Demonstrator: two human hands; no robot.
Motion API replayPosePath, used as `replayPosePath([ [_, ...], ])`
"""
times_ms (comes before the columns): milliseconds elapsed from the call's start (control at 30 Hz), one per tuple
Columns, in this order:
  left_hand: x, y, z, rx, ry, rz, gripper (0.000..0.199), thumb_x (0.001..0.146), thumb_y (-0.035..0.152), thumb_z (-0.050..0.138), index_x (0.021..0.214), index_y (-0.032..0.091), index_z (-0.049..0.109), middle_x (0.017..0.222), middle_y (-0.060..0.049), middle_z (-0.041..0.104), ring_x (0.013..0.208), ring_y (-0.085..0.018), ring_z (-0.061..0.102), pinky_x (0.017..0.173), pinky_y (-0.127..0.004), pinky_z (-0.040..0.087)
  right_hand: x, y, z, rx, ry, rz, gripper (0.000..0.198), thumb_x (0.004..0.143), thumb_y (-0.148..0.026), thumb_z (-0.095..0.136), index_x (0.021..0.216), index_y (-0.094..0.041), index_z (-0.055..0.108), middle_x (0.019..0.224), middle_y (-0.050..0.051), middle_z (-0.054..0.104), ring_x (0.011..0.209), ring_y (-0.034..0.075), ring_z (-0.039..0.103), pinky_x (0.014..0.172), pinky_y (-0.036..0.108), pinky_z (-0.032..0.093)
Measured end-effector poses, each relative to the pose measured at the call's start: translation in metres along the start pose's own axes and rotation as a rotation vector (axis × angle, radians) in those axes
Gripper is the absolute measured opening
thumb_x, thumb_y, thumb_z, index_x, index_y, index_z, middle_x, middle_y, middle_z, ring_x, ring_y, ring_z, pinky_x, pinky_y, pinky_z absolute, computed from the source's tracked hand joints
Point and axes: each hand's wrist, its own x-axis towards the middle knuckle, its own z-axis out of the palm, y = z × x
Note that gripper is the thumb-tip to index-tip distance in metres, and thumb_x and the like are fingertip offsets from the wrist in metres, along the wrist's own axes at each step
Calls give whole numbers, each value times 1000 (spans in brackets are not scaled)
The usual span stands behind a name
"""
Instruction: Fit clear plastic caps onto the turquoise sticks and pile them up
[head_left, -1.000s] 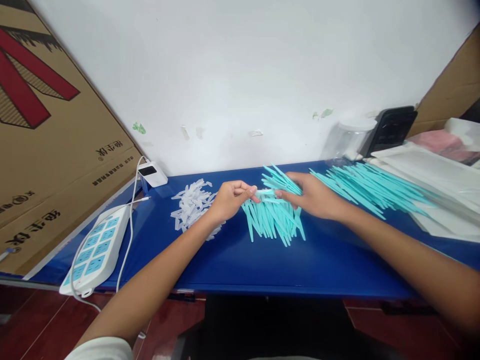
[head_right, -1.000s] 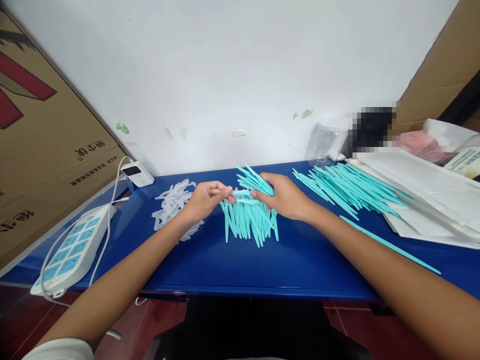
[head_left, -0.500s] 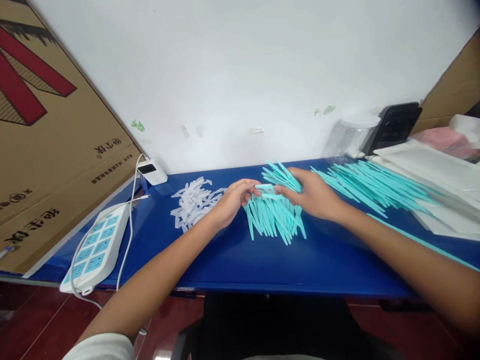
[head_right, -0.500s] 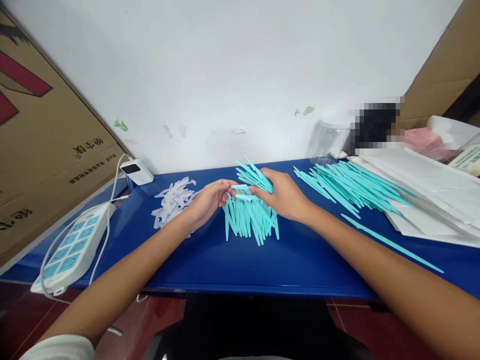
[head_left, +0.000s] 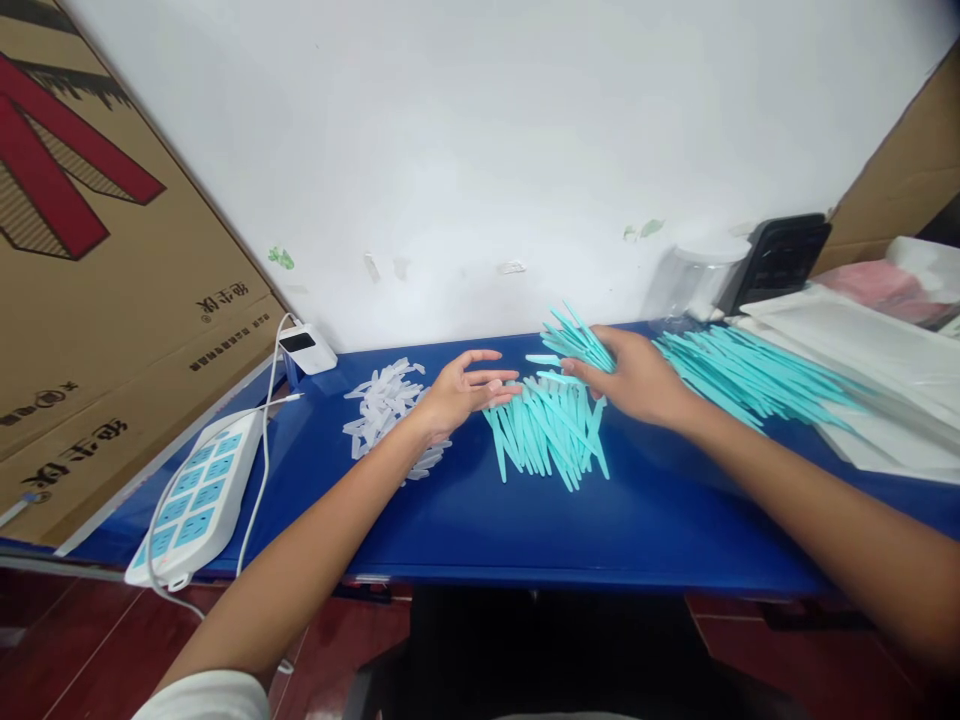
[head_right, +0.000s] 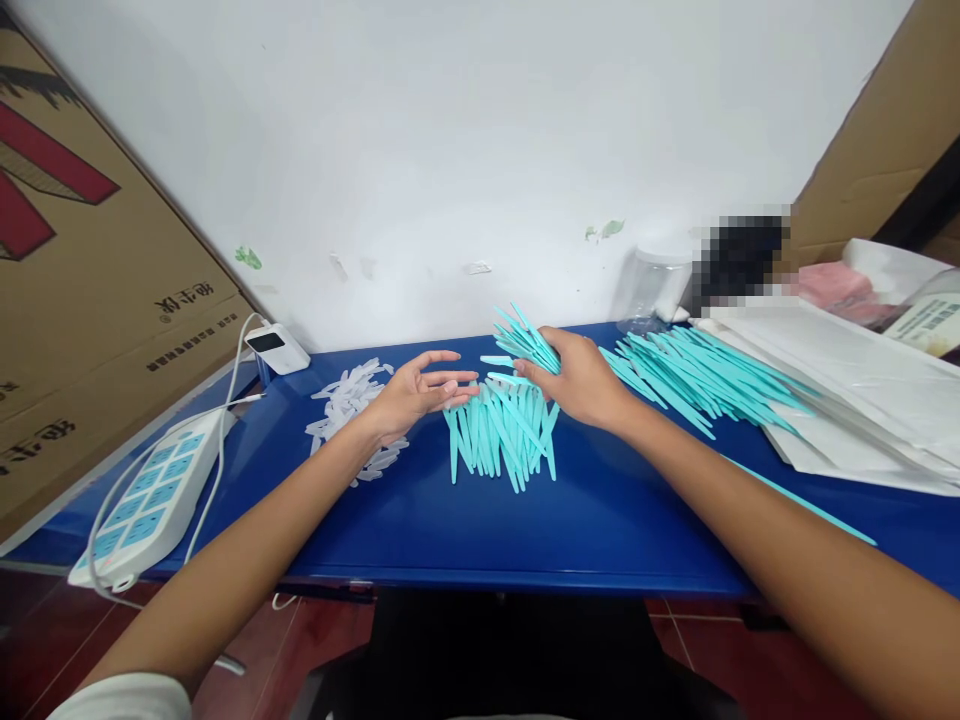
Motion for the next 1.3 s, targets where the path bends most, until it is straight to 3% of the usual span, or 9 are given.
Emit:
replayPosePath([
  [167, 1, -1, 1, 110, 76, -11, 63, 83, 35, 90, 132, 16, 56, 100, -15, 81, 82, -21, 77, 75, -36, 63, 0, -2, -2, 18, -15, 8, 30, 95, -49, 67, 101, -20, 68, 64, 0, 69, 57, 24, 67, 64, 34, 48],
  [300, 3, -5, 1, 210, 73, 11, 46, 87, 44, 84, 117, 12, 69, 83, -11, 78, 68, -14, 69, 56, -23, 50, 0, -1, -1, 19, 3, -7, 29, 95, -48, 68, 103, -20, 69, 67, 0, 69, 56, 23, 67, 63, 34, 48],
  [367, 4, -6, 2, 241, 43, 27, 41, 88, 44, 83, 111, 12, 74, 93, -14, 80, 72, -14, 69, 58, -23, 51, 0, 1, 0, 11, 12, -23, 29, 95, -48, 68, 104, -20, 70, 66, 0, 69, 55, 22, 67, 62, 34, 48],
  [467, 3, -6, 4, 234, -12, 58, 44, 86, 40, 85, 119, 13, 75, 113, -16, 80, 89, -18, 75, 76, -29, 60, 1, 4, 3, 11, 30, -38, 29, 95, -47, 69, 106, -20, 71, 70, 1, 72, 53, 22, 67, 62, 34, 49],
  [533, 2, -6, 5, 215, -10, 71, 48, 83, 39, 88, 121, 12, 75, 112, -16, 80, 93, -21, 77, 82, -35, 63, 1, 5, 3, 11, 38, -41, 29, 94, -46, 69, 106, -19, 71, 72, 1, 73, 52, 21, 67, 61, 34, 49],
  [700, 1, -5, 6, 303, 53, 140, 40, 85, 41, 85, 112, 13, 80, 86, -10, 80, 74, -17, 74, 69, -31, 62, 1, 5, 3, 14, 30, -37, 29, 94, -46, 70, 107, -19, 72, 70, 0, 72, 52, 21, 67, 60, 33, 49],
  [1000, -1, -5, 11, 306, 97, 189, 39, 84, 42, 86, 114, 17, 83, 83, -8, 79, 69, -15, 70, 70, -31, 62, 1, 7, 4, 30, 19, -44, 30, 95, -46, 70, 109, -20, 71, 81, 2, 75, 51, 20, 67, 61, 34, 51],
  [1300, -4, -6, 18, 383, 99, 221, 38, 83, 41, 87, 111, 16, 84, 85, -10, 80, 69, -17, 70, 61, -29, 59, 1, 10, 7, -30, 25, -101, 25, 96, -44, 68, 104, -20, 71, 85, 4, 77, 60, 21, 68, 64, 33, 49],
])
